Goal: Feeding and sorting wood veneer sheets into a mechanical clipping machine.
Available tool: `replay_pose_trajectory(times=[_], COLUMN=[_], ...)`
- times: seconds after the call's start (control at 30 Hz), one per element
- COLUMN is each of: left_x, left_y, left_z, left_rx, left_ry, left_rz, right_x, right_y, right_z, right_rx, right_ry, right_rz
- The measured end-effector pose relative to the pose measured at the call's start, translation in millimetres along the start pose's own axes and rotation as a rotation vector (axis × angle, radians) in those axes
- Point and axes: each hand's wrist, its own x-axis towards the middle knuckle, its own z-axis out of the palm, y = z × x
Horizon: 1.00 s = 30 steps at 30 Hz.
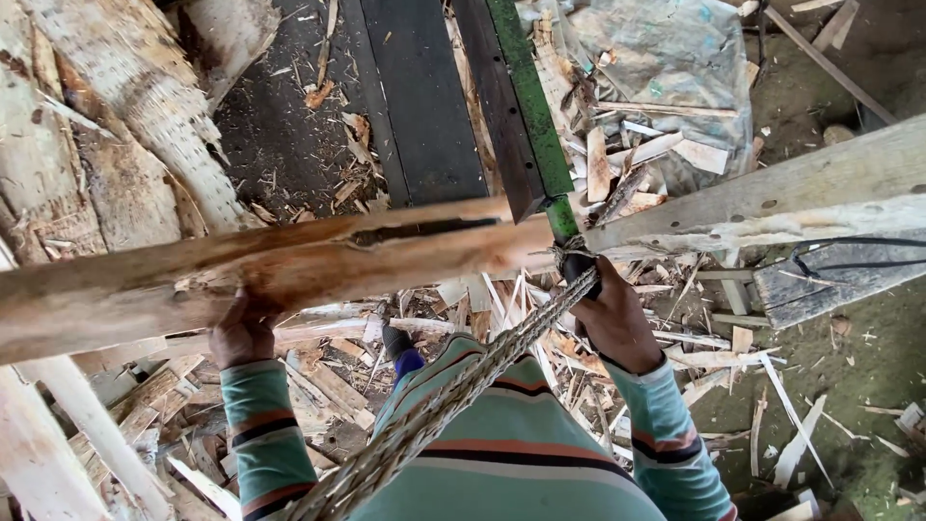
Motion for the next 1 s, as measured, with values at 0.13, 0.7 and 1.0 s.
replay_pose_trajectory(times=[0.13,0.7,1.0], left_x=[5,-14,-26], left_y=[-15,-4,13], left_z=[-18,-30,-10], left_rx=[0.043,-0.151,-0.097], left_ry=[0.037,-0.054,-0.025], left_rz=[-0.107,-0.143,-0.1], right_x=[-4,27,91], right_y=[-15,160,238], right_z=[1,-10,4], right_rx=[0.101,0.438,-0.651], right_ry=[-0.031,0.049,-0.18], right_rz=[-0.036,-0.231,-0.335])
